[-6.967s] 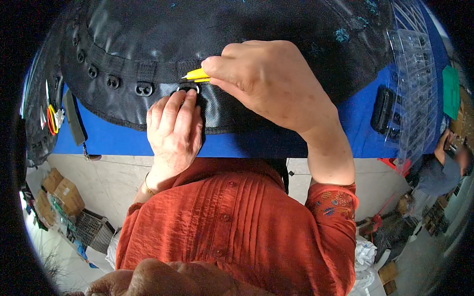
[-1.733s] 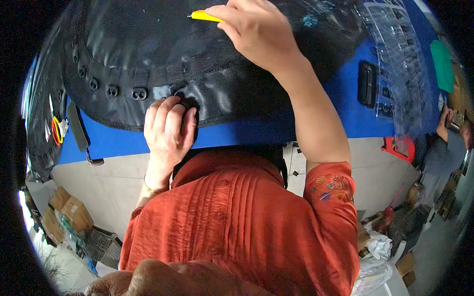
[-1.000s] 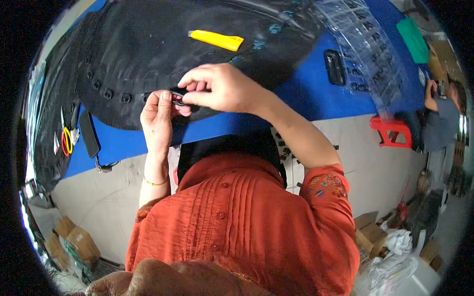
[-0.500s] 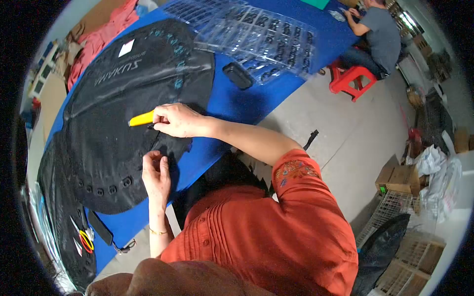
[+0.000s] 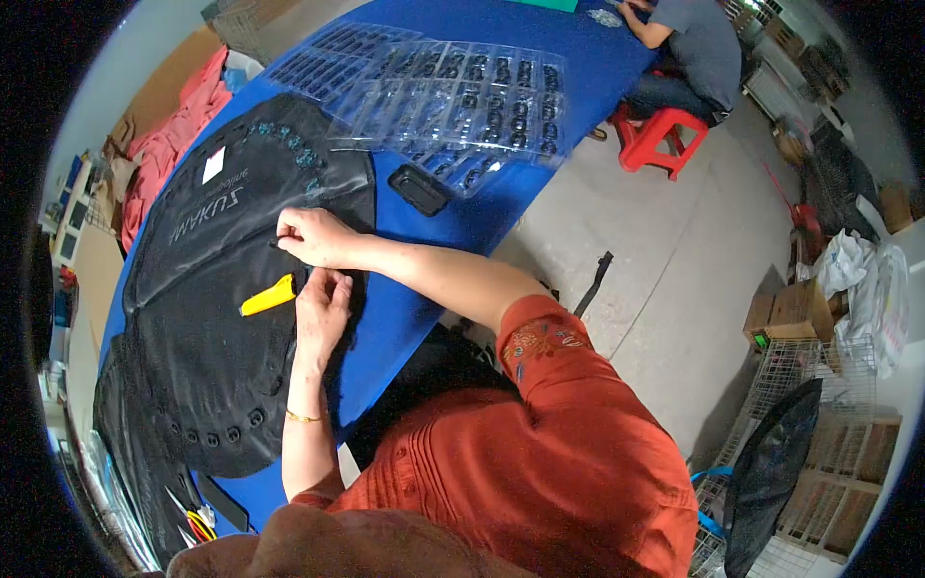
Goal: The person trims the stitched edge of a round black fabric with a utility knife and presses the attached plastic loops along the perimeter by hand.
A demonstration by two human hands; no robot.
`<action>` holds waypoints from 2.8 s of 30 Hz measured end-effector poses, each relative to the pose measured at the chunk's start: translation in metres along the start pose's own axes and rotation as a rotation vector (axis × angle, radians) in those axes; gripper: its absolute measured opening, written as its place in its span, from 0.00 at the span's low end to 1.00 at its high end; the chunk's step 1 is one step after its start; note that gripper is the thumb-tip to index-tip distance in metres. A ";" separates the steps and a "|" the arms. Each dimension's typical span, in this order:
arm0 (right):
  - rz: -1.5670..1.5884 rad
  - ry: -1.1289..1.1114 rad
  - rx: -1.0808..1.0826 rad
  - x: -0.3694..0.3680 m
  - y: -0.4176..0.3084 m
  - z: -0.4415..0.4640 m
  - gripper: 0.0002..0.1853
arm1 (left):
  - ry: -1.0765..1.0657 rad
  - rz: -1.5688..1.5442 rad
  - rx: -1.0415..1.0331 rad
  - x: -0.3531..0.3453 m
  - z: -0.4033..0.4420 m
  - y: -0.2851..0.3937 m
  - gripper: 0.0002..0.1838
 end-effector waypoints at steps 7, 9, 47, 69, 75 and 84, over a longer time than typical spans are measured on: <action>0.293 -0.037 0.022 -0.015 0.006 0.020 0.15 | 0.181 -0.535 0.117 0.005 -0.008 -0.014 0.07; 0.201 0.036 0.191 -0.022 0.007 0.018 0.14 | 0.282 -0.596 0.054 0.009 -0.010 -0.022 0.07; -0.184 -0.599 0.034 0.028 -0.050 -0.030 0.24 | 0.268 -0.764 0.067 0.032 -0.012 -0.027 0.12; -0.933 0.460 -0.412 0.282 0.003 -0.095 0.25 | 0.154 -0.675 0.014 0.009 -0.012 -0.015 0.10; -0.984 0.305 -0.522 0.288 0.030 -0.086 0.25 | 0.156 -0.631 0.014 0.005 -0.010 -0.021 0.06; -1.103 0.225 -0.702 0.269 0.046 -0.072 0.26 | 0.156 -0.527 0.059 0.004 -0.012 -0.023 0.04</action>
Point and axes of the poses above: each hand's wrist, its own z-axis towards the middle knuckle, its own x-axis out of the back of the hand, y = z × x, the point moved 2 cm from there along z, towards the middle knuckle, and after that the axes turned 11 degrees about -y, right-handed, at the moved point
